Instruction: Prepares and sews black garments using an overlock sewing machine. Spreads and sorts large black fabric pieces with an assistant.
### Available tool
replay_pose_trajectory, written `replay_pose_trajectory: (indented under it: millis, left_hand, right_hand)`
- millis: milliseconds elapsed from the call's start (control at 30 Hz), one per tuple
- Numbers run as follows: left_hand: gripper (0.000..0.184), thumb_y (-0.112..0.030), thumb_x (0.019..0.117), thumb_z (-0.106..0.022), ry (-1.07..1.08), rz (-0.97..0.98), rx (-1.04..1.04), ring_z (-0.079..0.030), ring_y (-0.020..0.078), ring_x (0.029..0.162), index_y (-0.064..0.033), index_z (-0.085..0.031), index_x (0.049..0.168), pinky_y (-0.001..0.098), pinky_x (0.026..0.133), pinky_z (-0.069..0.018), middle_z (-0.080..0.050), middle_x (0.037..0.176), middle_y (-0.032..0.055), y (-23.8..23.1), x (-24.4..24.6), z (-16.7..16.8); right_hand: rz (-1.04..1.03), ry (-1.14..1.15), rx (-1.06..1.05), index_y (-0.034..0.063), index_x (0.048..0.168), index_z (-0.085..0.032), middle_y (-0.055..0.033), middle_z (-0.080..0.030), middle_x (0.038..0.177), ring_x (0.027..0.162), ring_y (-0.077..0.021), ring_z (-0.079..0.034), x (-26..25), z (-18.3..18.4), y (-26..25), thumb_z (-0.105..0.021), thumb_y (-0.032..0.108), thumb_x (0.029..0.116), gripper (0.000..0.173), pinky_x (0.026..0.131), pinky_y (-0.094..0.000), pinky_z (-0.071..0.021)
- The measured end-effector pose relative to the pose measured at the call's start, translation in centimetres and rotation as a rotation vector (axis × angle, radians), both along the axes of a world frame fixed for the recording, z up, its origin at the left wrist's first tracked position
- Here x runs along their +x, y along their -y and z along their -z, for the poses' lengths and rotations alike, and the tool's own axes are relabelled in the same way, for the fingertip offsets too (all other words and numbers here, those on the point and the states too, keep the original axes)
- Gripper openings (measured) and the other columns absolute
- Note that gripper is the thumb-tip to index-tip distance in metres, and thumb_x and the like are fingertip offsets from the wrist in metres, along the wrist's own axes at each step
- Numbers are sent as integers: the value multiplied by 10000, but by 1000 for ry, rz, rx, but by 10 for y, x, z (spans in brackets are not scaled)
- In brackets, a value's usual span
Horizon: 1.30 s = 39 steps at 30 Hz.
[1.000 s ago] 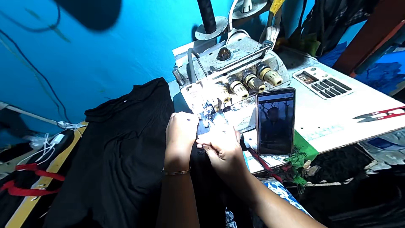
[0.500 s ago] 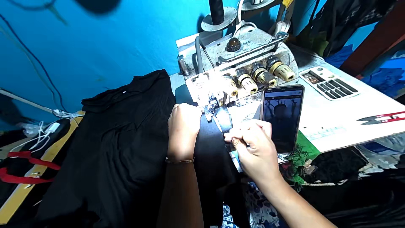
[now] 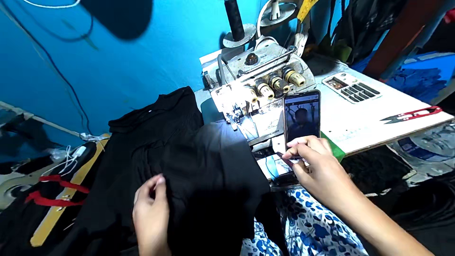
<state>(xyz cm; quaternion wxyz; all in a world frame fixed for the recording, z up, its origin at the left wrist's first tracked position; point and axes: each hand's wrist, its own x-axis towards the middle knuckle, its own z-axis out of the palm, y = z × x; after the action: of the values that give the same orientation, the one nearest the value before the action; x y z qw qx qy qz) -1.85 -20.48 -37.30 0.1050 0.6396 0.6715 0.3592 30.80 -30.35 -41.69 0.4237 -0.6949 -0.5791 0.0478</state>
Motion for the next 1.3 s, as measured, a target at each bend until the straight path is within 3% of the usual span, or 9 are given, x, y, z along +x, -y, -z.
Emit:
replay_pose_trajectory:
  millis: [67, 167, 333, 533, 800, 1000, 1167, 1233, 1300]
  left_hand:
    - [442, -320, 1013, -611, -26, -115, -50, -584, 416, 1149, 69, -652, 1220, 579, 993, -448, -615, 1220, 302, 6, -22, 20]
    - [494, -313, 963, -712, -151, -163, -155, -522, 487, 1269, 116, -636, 1197, 620, 1080, -386, -567, 1313, 340, 2, -32, 37]
    - [345, -263, 1030, -622, -191, -194, -155, -636, 413, 1088, 73, -695, 1011, 619, 947, -442, -685, 1091, 269, 3, -38, 31]
    - [414, -270, 1087, -494, -175, -244, -124, -646, 396, 1015, 83, -702, 1028, 597, 922, -442, -689, 991, 275, 8, -45, 27]
    - [421, -176, 1094, -393, -170, -299, -61, -559, 430, 1289, 144, -651, 1186, 544, 1122, -369, -623, 1281, 329, 18, -55, 8]
    - [409, -140, 1098, -357, -159, -414, -93, -521, 451, 1312, 171, -604, 1194, 543, 1134, -354, -587, 1285, 361, 10, -57, 7]
    - [432, -179, 1099, -383, -161, -358, -44, -518, 474, 1306, 169, -619, 1197, 569, 1128, -349, -586, 1277, 373, 13, -58, 9]
    - [445, -205, 1092, -408, -145, -323, 3, -588, 447, 1217, 165, -641, 1178, 565, 1078, -398, -627, 1215, 359, 18, -60, 2]
    - [420, -245, 1104, -398, -29, -339, 30, -621, 199, 749, 106, -628, 1105, 400, 745, -526, -633, 862, 161, 18, -59, -9]
  right_hand:
    - [-52, -313, -72, 114, 1076, -683, 6, -688, 1079, 971, -100, -672, -16, 0, -9, -553, 159, 999, 158, 821, -341, -585]
    - [-204, -748, -196, 98, 1167, -618, -29, -689, 972, 861, -109, -688, -31, 4, -38, -580, 299, 1057, 232, 796, -331, -589]
    - [-274, -614, -258, 96, 950, -672, -4, -651, 758, 666, -93, -621, -34, 13, -37, -792, 222, 910, 179, 618, -291, -531]
    - [-347, -700, -353, 119, 821, -734, 46, -664, 696, 637, -26, -600, -27, 16, -19, -727, 239, 966, 189, 621, -221, -499]
    - [-353, -883, -404, 94, 778, -758, 1, -694, 742, 678, -69, -618, -16, 18, -13, -755, 202, 940, 195, 643, -249, -508]
    - [-287, -953, -339, 90, 691, -636, -4, -611, 659, 603, -76, -551, -24, 24, -14, -785, 124, 898, 257, 579, -236, -461]
    - [-325, -1016, -368, 70, 1005, -699, -3, -639, 731, 644, -68, -591, -30, 20, -14, -711, 86, 949, 59, 624, -218, -503]
    - [-347, -952, -398, 102, 882, -716, 30, -619, 678, 609, -35, -563, -31, 19, -14, -675, 143, 987, 120, 599, -196, -471]
    - [-360, -906, -395, 112, 871, -707, 37, -619, 679, 607, -29, -560, -31, 18, -17, -655, 161, 1003, 150, 599, -190, -471]
